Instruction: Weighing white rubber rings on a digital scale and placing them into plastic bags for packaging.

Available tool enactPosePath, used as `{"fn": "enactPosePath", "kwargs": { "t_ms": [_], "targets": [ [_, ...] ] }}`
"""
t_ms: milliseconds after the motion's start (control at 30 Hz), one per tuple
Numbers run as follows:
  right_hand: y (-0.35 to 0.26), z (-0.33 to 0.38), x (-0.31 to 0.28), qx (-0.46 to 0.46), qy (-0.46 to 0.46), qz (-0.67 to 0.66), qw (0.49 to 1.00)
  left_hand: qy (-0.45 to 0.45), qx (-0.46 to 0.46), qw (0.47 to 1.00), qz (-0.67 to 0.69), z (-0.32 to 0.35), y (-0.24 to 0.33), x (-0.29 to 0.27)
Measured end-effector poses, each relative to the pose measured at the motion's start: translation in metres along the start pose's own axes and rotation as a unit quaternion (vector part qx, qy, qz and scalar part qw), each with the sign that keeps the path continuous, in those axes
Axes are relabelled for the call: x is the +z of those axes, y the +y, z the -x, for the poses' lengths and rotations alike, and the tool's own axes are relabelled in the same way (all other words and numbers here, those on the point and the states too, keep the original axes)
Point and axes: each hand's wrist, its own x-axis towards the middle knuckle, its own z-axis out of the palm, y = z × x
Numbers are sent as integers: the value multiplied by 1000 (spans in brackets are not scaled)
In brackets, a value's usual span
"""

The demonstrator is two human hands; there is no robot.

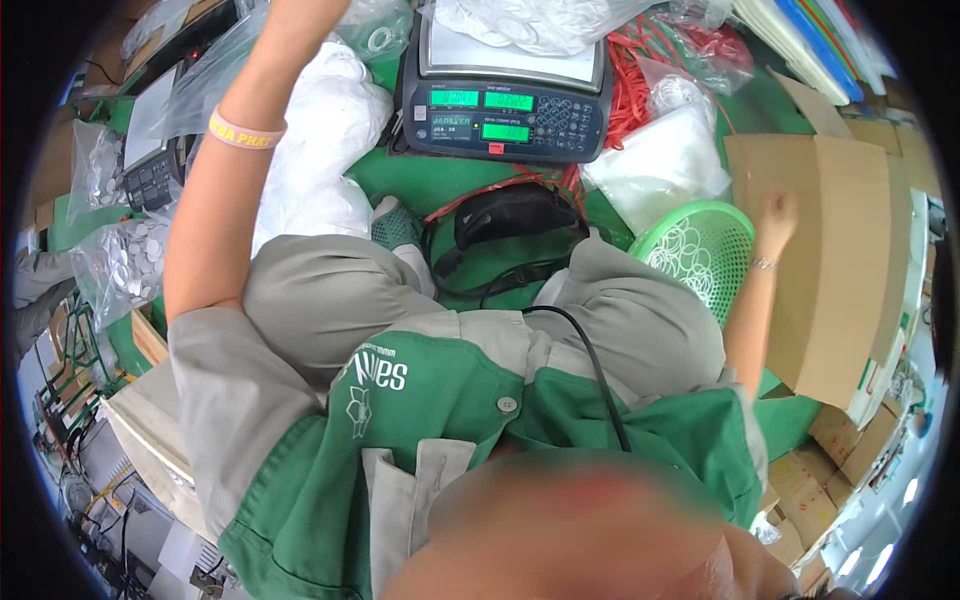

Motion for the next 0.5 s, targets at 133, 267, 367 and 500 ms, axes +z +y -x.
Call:
{"fn": "enactPosePath", "kwargs": {
  "t_ms": [133,267,367,500],
  "targets": [
    [252,168,52,58,-161,212,962,35,-25,995,86,-9,-8,-3],
    [193,258,54,299,-263,152,904,89,-62,993,45,-2,4,-12],
    [190,266,38,334,-257,134,897,97,-61,991,62,-5,-1,-7],
    [187,267,30,355,-252,108,894,72,-49,994,59,-6,-5,2]
  ]
}}
